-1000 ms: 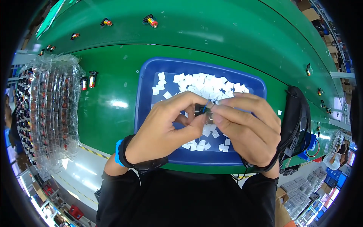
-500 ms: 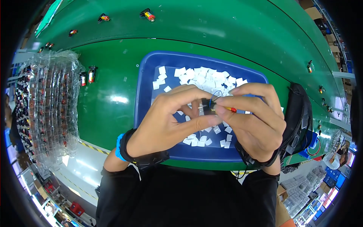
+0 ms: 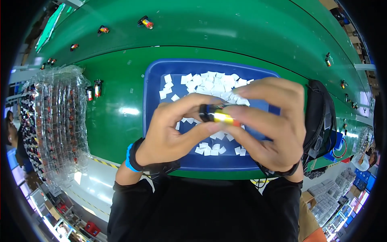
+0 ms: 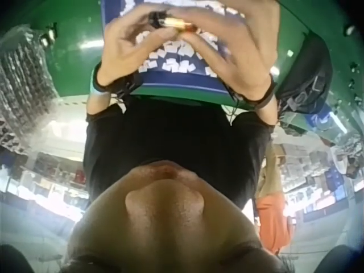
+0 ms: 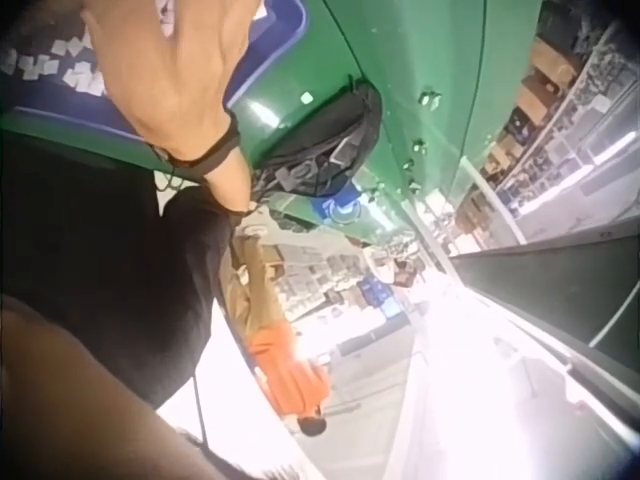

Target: The person assembles electronic components by joining a circuit board and a battery together and applying a small white adhesive strip. After completing each assembly, the person places it onto the green conveyor belt and repeats the process.

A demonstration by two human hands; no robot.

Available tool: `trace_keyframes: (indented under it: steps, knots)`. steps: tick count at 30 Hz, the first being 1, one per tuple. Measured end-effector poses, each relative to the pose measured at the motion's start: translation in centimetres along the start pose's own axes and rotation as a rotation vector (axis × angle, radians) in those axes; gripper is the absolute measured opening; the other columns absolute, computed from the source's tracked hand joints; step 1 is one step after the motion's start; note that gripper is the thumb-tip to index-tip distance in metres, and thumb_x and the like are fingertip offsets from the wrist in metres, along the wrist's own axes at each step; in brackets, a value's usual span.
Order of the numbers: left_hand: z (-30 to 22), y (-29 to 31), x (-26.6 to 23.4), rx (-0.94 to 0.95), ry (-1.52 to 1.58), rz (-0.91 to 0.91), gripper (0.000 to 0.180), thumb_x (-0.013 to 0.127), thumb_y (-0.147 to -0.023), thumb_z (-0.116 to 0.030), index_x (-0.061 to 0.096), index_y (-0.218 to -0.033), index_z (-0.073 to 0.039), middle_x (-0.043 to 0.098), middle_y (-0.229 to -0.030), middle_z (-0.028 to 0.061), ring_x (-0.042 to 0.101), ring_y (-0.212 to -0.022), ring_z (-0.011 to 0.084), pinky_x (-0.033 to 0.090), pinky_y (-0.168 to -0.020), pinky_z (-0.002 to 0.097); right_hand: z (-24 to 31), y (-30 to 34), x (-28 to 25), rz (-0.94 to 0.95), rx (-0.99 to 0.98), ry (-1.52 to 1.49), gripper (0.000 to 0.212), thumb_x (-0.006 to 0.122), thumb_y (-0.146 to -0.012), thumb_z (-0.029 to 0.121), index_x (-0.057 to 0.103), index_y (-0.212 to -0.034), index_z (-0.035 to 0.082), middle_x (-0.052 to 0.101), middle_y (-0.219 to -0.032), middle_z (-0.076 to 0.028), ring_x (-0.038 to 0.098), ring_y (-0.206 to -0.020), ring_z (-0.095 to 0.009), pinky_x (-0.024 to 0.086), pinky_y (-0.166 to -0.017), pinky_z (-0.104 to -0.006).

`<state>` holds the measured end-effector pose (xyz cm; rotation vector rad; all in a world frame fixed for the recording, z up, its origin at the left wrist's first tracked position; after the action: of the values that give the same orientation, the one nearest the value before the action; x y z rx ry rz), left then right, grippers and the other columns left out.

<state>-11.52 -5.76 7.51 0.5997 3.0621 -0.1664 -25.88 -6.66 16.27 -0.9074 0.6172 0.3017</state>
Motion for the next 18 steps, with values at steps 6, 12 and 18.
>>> trace_keyframes:
  steps: [6, 12, 18]
  knots:
    - [-0.1, 0.0, -0.6, 0.11, 0.227, -0.172, 0.036, 0.073, -0.092, -0.004, 0.061, -0.125, 0.007, 0.069, -0.12, 0.0182, 0.069, -0.109, 0.0238, 0.056, -0.091, 0.0343, -2.1, 1.8, 0.9, 0.076, 0.304, -0.337, 0.032, 0.087, -0.075, 0.008, 0.072, -0.103, 0.001, 0.065, -0.077, -0.008, 0.064, -0.069, -0.016, 0.047, -0.057, -0.0259]
    - [-0.4, -0.2, -0.5, 0.111, 0.085, -0.125, 0.039, 0.072, -0.092, -0.004, 0.06, -0.128, 0.007, 0.067, -0.124, 0.0189, 0.067, -0.113, 0.0243, 0.054, -0.097, 0.0349, -2.4, 2.6, 2.1, 0.017, 0.363, -0.373, 0.03, 0.085, -0.078, 0.006, 0.072, -0.103, -0.001, 0.067, -0.079, -0.009, 0.062, -0.06, -0.012, 0.046, -0.053, -0.0242]
    - [-1.4, 0.0, -0.8, 0.267, -0.092, -0.173, 0.041, 0.079, -0.086, -0.008, 0.065, -0.122, 0.005, 0.072, -0.113, 0.0174, 0.07, -0.1, 0.0223, 0.055, -0.085, 0.0337, -2.1, 2.5, 1.4, -0.01, 0.324, -0.304, 0.024, 0.082, -0.08, 0.004, 0.072, -0.101, -0.003, 0.066, -0.076, -0.009, 0.063, -0.061, -0.012, 0.046, -0.054, -0.0241]
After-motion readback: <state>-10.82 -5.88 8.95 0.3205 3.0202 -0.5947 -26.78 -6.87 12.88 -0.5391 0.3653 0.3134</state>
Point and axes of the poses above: each hand's wrist, its own y-axis away from the middle knuckle, its own x-axis out of the palm, z = x × y, the point moved 8 cm from there along -y, towards the middle knuckle
